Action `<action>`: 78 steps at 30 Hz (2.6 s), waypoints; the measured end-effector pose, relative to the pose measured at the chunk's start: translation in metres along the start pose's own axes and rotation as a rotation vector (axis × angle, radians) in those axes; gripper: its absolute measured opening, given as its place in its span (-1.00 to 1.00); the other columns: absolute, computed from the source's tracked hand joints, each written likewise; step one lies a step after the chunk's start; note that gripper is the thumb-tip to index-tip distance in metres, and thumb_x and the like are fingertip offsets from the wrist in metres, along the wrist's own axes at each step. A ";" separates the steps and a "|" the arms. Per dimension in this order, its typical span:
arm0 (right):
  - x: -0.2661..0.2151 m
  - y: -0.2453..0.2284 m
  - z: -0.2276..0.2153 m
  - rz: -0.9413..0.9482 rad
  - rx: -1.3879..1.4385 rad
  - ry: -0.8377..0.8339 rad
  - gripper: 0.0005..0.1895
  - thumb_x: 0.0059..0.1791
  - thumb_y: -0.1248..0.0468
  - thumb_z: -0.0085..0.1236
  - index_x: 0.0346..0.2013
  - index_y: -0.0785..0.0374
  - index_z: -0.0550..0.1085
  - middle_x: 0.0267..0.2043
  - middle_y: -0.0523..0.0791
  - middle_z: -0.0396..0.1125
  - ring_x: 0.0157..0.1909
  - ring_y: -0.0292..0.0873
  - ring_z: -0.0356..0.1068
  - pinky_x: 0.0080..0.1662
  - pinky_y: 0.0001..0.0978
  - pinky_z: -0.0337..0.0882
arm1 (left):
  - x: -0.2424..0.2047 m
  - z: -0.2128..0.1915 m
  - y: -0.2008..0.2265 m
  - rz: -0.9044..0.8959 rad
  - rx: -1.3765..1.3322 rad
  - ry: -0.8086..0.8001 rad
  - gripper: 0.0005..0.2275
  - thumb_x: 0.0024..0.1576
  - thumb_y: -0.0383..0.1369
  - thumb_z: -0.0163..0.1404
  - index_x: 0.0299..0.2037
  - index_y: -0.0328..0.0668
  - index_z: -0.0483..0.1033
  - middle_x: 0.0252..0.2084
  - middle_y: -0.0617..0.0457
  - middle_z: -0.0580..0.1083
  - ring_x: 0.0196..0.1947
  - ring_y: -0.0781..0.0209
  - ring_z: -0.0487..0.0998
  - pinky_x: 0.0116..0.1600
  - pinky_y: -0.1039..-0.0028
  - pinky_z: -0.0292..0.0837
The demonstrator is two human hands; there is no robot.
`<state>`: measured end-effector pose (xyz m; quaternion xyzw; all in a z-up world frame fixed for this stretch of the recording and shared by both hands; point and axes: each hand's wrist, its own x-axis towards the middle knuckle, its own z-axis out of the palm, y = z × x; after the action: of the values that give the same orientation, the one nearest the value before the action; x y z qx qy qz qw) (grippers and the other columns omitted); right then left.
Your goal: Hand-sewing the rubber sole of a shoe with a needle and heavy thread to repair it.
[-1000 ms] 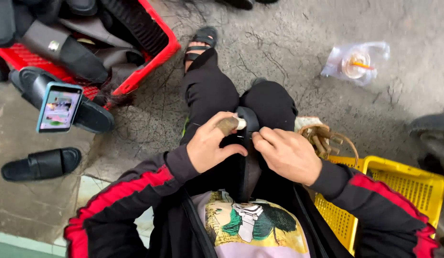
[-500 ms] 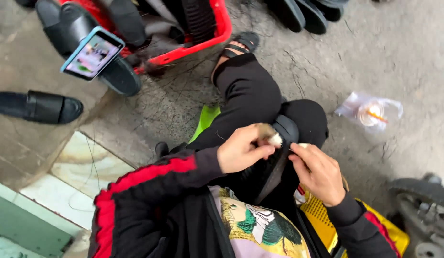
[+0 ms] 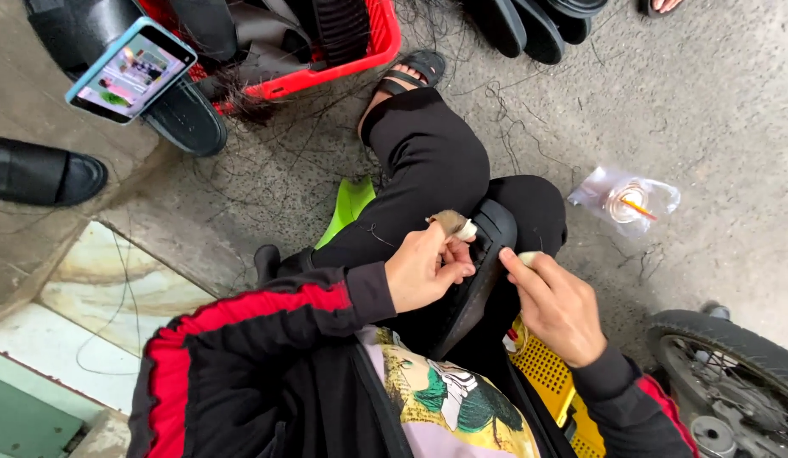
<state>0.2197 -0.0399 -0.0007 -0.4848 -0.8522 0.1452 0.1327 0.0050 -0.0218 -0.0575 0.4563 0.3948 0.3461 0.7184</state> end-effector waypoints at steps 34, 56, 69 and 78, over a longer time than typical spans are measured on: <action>-0.046 -0.010 0.030 0.503 0.433 0.102 -0.79 -0.11 0.44 0.19 -0.21 0.38 0.41 -0.15 -0.03 0.11 -0.59 -0.36 0.08 -0.41 -0.56 0.19 | 0.012 0.022 0.008 0.602 0.793 -0.036 -0.89 0.10 -0.17 -0.07 -0.31 0.10 0.43 -0.14 0.25 0.36 0.02 0.18 0.36 -0.07 0.19 0.15; -0.036 -0.012 0.013 0.579 1.405 0.356 -0.88 -0.03 0.30 0.00 -0.33 0.32 0.35 -0.18 0.03 0.29 -0.50 -0.24 0.26 -0.62 -0.62 0.23 | 0.001 0.027 0.070 0.638 0.522 -0.038 -0.54 0.12 -0.10 -0.10 0.06 -0.35 0.24 0.20 -0.29 0.16 0.21 -0.31 0.31 0.39 0.06 0.26; -0.017 -0.016 0.017 0.447 1.706 0.628 -0.87 -0.06 0.39 -0.07 -0.42 0.40 0.22 -0.61 -0.06 -0.03 -0.63 -0.21 0.10 -0.65 -0.49 0.17 | 0.054 -0.014 0.076 -0.059 0.025 0.026 -0.88 0.15 -0.27 -0.01 -0.20 -0.04 0.45 -0.33 0.12 0.51 -0.46 0.36 0.51 -0.26 0.60 0.45; -0.011 -0.008 0.022 0.433 1.645 0.552 -0.85 -0.11 0.40 -0.05 -0.51 0.47 0.27 -0.69 -0.02 0.05 -0.69 -0.18 0.17 -0.70 -0.47 0.21 | 0.033 -0.007 0.047 0.234 0.934 -0.347 -0.71 0.16 -0.12 -0.06 -0.25 -0.21 0.52 -0.34 -0.02 0.51 -0.34 0.07 0.51 -0.30 0.52 0.43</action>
<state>0.2113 -0.0559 -0.0187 -0.4042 -0.3063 0.6105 0.6083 0.0074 0.0254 -0.0236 0.8206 0.3287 0.1299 0.4492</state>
